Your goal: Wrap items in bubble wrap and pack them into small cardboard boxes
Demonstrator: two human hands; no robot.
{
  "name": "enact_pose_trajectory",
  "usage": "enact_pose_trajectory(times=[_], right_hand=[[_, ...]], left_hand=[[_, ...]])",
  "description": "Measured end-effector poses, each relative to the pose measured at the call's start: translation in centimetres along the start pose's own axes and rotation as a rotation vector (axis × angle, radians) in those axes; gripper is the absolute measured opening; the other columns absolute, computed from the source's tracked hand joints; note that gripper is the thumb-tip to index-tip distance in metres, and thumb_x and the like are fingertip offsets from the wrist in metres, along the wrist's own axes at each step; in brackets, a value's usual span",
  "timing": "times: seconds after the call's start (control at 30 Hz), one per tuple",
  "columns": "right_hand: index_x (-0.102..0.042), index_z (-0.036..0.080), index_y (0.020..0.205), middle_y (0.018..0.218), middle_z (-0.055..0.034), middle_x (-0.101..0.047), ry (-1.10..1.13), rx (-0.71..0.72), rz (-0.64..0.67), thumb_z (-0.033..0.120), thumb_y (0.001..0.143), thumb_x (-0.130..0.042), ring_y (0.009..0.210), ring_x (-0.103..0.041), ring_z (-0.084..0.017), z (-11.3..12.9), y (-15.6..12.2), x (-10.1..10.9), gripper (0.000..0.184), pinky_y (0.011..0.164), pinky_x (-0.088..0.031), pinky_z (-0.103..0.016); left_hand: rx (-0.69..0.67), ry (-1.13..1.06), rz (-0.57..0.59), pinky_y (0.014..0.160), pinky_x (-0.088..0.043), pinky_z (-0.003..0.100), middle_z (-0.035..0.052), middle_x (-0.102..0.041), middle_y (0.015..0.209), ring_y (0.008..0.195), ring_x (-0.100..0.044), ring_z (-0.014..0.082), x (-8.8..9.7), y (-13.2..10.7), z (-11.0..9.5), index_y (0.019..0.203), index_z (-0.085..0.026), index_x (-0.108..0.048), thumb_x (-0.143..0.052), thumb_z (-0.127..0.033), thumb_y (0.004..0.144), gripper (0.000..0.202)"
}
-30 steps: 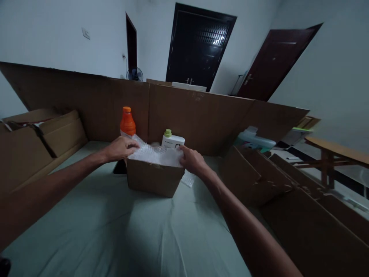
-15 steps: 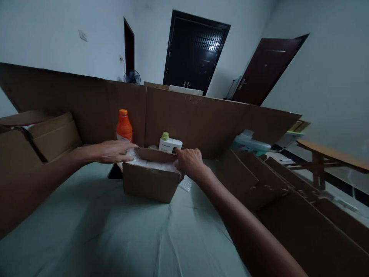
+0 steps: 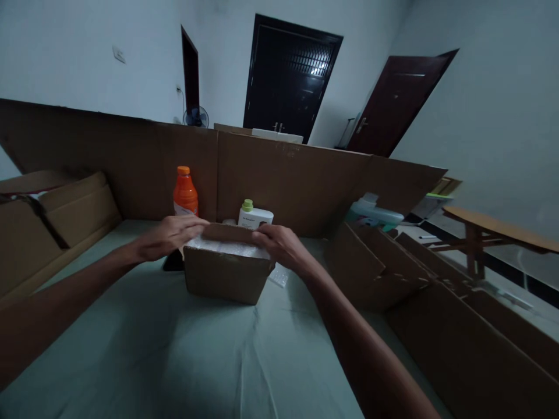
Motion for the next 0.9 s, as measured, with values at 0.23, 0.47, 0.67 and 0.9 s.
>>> enact_pose_trajectory(times=[0.23,0.47,0.67,0.9], right_hand=[[-0.065,0.02,0.115,0.112,-0.0121,-0.073,0.369,-0.241,-0.238,0.053,0.082,-0.063,0.095,-0.07,-0.026,-8.8,-8.6,-6.0,0.047,0.076,-0.057,-0.036],[-0.056,0.017,0.124,0.114,-0.0128,-0.071,0.518,-0.267,-0.301,0.052,0.081,-0.06,0.1,-0.067,-0.028,-7.5,-4.7,-11.6,0.056,0.08,-0.056,-0.039],[-0.062,0.02,0.099,0.086,-0.0095,-0.072,0.449,-0.376,-0.405,0.055,0.082,-0.06,0.074,-0.067,-0.026,-8.8,-14.7,-10.3,0.038,0.064,-0.055,-0.037],[-0.064,0.022,0.099,0.09,-0.0062,-0.07,0.472,-0.215,-0.436,0.034,0.083,-0.062,0.078,-0.065,-0.021,-0.7,-17.0,-12.1,0.02,0.067,-0.055,-0.031]], left_hand=[[0.345,-0.277,-0.159,0.099,-0.053,0.043,0.014,-0.069,0.124,0.113,-0.066,0.028,-1.3,-10.5,9.1,0.131,-0.016,-0.056,-0.064,-0.046,0.079,0.061],[0.33,-0.517,-0.078,0.113,-0.042,0.049,0.0135,-0.065,0.135,0.124,-0.06,0.0294,-10.8,-7.6,7.4,0.137,-0.018,-0.051,-0.065,-0.033,0.08,0.061],[0.321,-0.735,-0.025,0.116,-0.04,0.04,0.0115,-0.047,0.155,0.138,-0.051,0.0258,-12.8,-12.5,1.7,0.153,-0.022,-0.03,-0.066,-0.027,0.082,0.08],[0.581,-0.451,-0.092,0.106,-0.046,0.054,0.0115,-0.072,0.11,0.114,-0.065,0.036,-8.2,-22.3,5.9,0.111,-0.018,-0.06,-0.067,-0.057,0.076,0.053]])
Point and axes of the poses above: each hand's wrist, its own y-axis towards the middle knuckle, its own x-axis out of the back of the hand, z = x × y, the point moved 8 cm from there along y, towards the middle knuckle
